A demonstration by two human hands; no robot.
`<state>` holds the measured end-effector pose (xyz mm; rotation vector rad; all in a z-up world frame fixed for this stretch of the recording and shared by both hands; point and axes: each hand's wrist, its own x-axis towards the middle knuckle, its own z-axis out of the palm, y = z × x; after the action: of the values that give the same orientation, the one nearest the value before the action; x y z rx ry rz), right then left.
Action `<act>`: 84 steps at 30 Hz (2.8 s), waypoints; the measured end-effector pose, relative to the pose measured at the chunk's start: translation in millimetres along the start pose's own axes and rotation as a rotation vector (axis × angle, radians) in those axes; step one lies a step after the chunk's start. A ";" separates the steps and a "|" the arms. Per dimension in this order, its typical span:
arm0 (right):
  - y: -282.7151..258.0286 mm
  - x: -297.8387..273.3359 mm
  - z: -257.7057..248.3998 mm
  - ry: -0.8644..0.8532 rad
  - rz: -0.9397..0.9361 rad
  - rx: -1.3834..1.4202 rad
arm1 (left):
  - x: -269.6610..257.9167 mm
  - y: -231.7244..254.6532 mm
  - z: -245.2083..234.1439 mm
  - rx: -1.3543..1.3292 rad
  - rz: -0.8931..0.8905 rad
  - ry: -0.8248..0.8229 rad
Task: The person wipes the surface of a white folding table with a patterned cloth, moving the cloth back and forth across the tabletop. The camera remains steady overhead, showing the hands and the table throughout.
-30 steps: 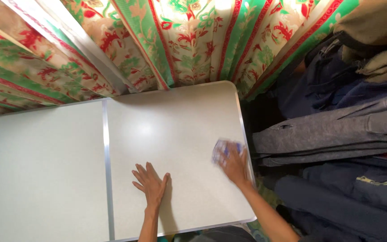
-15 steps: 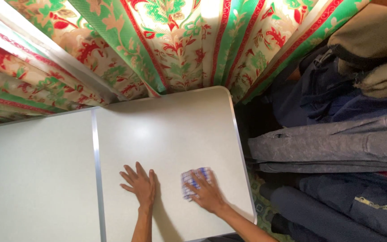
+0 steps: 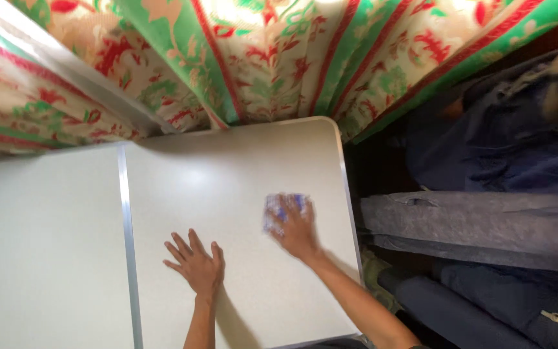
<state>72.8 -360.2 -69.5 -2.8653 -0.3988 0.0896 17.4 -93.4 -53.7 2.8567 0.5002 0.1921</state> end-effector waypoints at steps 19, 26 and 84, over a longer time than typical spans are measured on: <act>34.5 77.9 -25.9 0.062 0.132 0.025 | -0.5 2.5 -4.4 0.005 0.005 -0.001; -26.8 -7.8 -3.5 -0.002 -0.339 0.178 | -2.6 0.1 -2.6 0.045 0.004 0.018; -14.6 73.5 54.4 -0.015 0.125 -0.460 | -2.5 -12.6 9.5 0.027 -0.045 0.028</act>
<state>134.5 -313.5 -120.5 -3.3447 -0.2698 0.0468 12.7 -84.7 -66.2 2.8692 0.5766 0.2197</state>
